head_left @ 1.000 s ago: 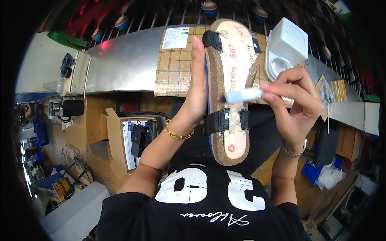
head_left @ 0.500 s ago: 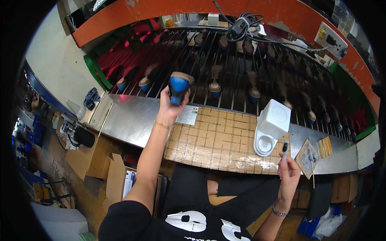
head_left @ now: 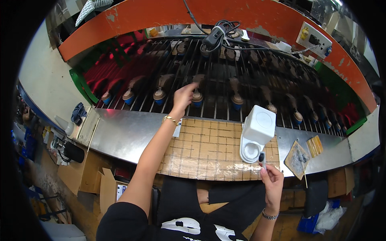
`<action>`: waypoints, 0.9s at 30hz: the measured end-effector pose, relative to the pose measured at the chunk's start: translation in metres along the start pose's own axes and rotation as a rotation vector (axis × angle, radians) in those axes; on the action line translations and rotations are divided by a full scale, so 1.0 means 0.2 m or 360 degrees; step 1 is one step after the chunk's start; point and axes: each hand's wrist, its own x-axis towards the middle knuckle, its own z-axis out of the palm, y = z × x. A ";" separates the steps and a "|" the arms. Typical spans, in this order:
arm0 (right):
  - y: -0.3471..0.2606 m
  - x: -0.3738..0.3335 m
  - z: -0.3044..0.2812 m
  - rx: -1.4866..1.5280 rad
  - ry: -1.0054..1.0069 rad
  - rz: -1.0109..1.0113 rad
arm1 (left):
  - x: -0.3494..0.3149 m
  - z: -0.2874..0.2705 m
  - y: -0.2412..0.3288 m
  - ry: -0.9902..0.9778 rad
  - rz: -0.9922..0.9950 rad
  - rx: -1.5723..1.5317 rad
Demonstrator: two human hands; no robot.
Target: The person holds a sandal sole and uses a small brush to apply white glue from a container onto the sole surface. The person repeatedly dips the brush into the glue and spreads it across the sole, rotating the sandal to cover different areas.
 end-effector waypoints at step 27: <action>0.02 0.28 -0.01 -0.1863 0.0269 -0.1078 | -1.16 0.01 0.24 -0.0642 0.0073 -0.0894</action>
